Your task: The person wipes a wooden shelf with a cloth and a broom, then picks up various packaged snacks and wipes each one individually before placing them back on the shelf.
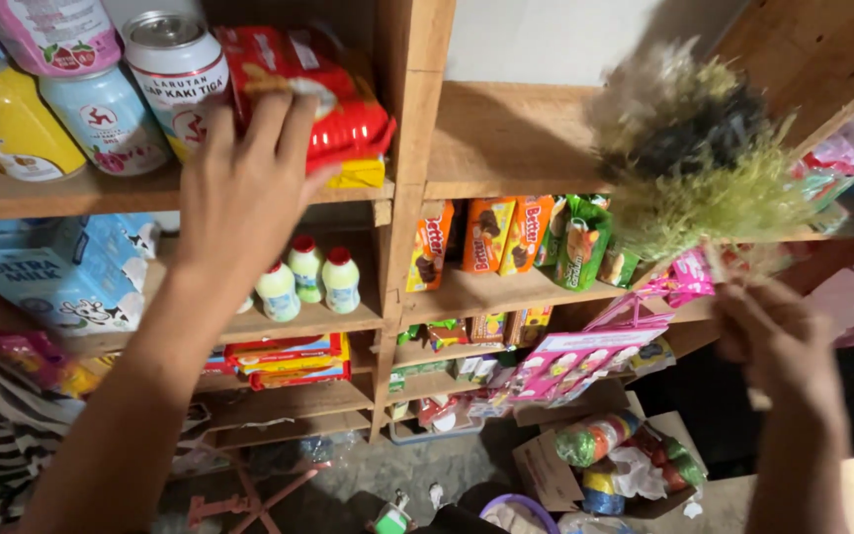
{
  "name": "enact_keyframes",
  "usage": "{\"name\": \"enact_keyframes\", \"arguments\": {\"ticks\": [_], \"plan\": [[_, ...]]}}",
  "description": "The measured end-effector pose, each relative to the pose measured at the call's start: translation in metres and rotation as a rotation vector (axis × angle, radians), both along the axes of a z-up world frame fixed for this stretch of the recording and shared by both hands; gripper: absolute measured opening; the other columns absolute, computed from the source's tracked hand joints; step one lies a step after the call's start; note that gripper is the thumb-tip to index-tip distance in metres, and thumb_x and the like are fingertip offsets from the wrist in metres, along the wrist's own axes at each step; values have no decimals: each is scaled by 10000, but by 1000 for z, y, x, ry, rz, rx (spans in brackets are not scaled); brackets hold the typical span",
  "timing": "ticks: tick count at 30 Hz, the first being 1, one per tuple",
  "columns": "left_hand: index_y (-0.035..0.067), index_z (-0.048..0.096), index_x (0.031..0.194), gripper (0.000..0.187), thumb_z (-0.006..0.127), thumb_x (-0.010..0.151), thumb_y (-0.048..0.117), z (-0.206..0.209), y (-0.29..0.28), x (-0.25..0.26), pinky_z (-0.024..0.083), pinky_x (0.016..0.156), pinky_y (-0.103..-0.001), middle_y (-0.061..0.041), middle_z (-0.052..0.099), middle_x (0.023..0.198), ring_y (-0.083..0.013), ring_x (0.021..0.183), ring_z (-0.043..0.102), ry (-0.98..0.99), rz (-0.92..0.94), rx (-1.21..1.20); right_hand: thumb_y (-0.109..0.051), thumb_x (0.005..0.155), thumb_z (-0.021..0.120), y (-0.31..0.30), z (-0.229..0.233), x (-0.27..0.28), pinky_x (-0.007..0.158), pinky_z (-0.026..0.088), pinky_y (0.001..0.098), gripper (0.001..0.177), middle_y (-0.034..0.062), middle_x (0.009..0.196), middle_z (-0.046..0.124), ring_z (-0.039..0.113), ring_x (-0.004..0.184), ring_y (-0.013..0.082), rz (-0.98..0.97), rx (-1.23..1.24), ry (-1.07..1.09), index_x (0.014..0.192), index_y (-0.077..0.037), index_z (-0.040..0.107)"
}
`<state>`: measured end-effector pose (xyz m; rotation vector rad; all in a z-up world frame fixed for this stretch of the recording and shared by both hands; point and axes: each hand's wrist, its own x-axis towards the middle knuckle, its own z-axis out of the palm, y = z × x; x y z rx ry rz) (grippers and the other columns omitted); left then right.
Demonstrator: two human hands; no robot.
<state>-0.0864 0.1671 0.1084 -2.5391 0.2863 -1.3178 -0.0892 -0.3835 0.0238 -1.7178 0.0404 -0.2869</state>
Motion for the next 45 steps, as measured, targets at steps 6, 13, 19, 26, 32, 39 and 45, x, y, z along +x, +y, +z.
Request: {"name": "enact_keyframes", "arguments": {"ticks": [6,13,19,26,32,39,45], "plan": [[-15,593,1395,664,847,910,361,-12,-13,-56,495,1016,-440,-109,568,1399,-302,1232,565,-11,-184,-93,-158,1003,619,77,-33,14,382,287,224,106,-12,677,561,416,471,59,302,405,71,1071,-86,658],[-51,625,1310,581,836,825,191,-56,-18,-94,473,970,-479,-112,575,1429,-246,1300,563,2,-260,-44,-270,1031,655,208,-29,24,392,242,162,157,35,1044,717,445,598,8,558,639,159,1045,-119,612],[136,662,1372,477,839,929,137,-113,-14,-113,510,1010,-384,0,566,1443,-277,1257,509,-199,-231,64,-442,934,618,275,-15,10,386,282,130,547,16,1251,732,691,904,71,920,714,286,1389,-142,580],[214,600,1395,558,833,896,306,-124,-25,-109,507,1071,-452,59,446,1503,-92,1405,407,-150,-423,336,-47,865,762,280,-43,-3,827,666,340,569,169,1169,731,735,1023,236,683,728,286,1374,66,536],[98,494,1374,420,591,1000,262,-155,-68,-105,430,1123,-404,-128,477,1481,-231,1389,479,260,-964,-906,-37,803,725,211,-52,-2,897,625,477,596,168,1186,721,733,1038,284,519,735,94,1356,-12,505],[4,595,1333,287,528,1088,137,-280,-150,-12,458,1135,-368,-159,625,1357,-245,1315,598,897,-1313,-1324,13,718,787,180,-126,-33,925,594,494,743,234,1205,699,730,1042,323,619,870,265,1396,64,488],[54,582,1217,242,523,1086,248,-292,-190,50,493,1061,-370,-114,618,1208,-238,1198,626,1176,-1376,-1221,40,707,850,166,-175,-46,989,562,456,793,234,1225,710,727,1060,291,784,812,316,1406,134,487]]}}
